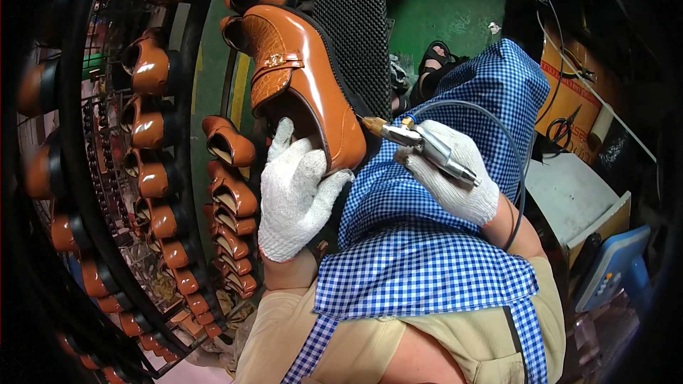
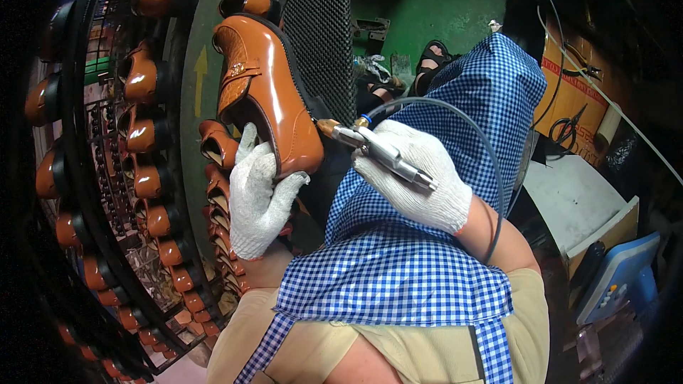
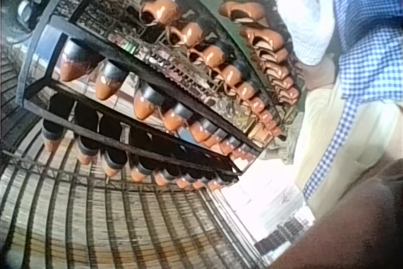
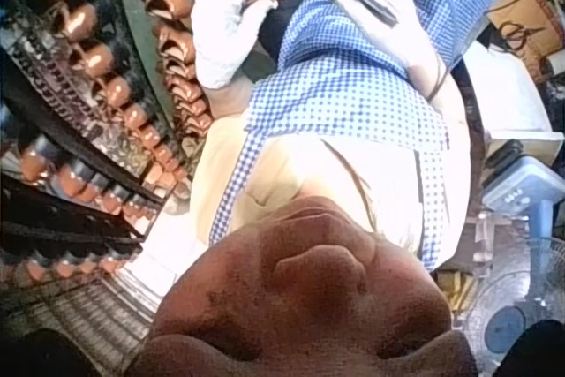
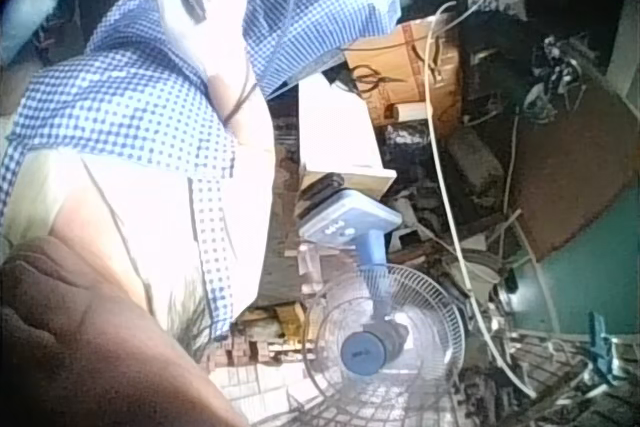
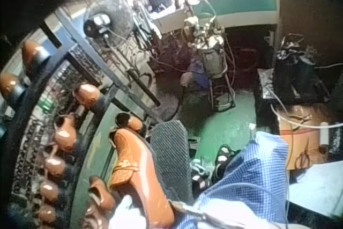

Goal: The person uses a spray gun to apply a glossy finish to a brown leather shoe. They hold the shoe with a gloved hand and systematically spray the upper, toe, and heel areas, rotating the shoe to ensure even coverage. The shoe is taken from and returned to a rotating rack filled with similar shoes.

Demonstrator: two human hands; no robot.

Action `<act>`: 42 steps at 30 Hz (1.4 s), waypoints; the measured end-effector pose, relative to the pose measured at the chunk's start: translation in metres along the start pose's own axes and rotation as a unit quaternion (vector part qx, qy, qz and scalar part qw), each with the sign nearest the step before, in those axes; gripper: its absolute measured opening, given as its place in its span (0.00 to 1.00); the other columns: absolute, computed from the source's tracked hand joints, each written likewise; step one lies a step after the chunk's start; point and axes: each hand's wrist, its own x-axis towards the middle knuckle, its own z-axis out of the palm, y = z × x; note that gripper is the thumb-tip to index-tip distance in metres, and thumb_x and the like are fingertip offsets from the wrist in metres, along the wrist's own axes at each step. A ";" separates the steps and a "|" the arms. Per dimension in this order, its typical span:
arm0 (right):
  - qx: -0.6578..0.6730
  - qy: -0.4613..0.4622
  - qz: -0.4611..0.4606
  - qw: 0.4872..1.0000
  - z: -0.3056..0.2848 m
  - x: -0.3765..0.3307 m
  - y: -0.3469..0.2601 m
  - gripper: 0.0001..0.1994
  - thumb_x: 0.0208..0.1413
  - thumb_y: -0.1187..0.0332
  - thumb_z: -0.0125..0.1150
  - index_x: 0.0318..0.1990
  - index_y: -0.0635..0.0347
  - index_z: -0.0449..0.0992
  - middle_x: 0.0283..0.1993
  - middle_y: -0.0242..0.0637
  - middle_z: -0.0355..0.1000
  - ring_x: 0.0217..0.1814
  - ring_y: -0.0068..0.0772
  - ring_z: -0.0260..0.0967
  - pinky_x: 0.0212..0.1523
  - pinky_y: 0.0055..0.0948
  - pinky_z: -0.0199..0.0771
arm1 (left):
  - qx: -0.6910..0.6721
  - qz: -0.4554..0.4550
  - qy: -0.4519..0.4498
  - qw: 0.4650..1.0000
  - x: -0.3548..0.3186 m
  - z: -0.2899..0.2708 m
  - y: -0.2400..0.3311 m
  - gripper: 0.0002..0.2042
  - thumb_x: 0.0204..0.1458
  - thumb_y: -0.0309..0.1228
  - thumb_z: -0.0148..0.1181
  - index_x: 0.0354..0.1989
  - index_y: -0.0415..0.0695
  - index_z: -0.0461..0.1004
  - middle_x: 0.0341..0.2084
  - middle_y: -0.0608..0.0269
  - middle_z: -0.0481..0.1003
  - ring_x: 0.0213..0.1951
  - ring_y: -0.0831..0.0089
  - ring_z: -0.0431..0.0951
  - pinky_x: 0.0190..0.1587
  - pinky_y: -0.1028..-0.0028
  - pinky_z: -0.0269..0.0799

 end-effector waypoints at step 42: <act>0.233 0.217 -0.014 0.948 0.028 0.040 0.067 0.21 0.71 0.72 0.56 0.69 0.63 0.67 0.55 0.37 0.73 0.52 0.25 0.75 0.50 0.25 0.80 | -0.195 -0.331 0.106 0.917 -0.059 -0.025 -0.200 0.17 0.52 0.23 0.60 0.51 0.34 0.81 0.42 0.67 0.84 0.43 0.78 0.81 0.49 0.73 0.77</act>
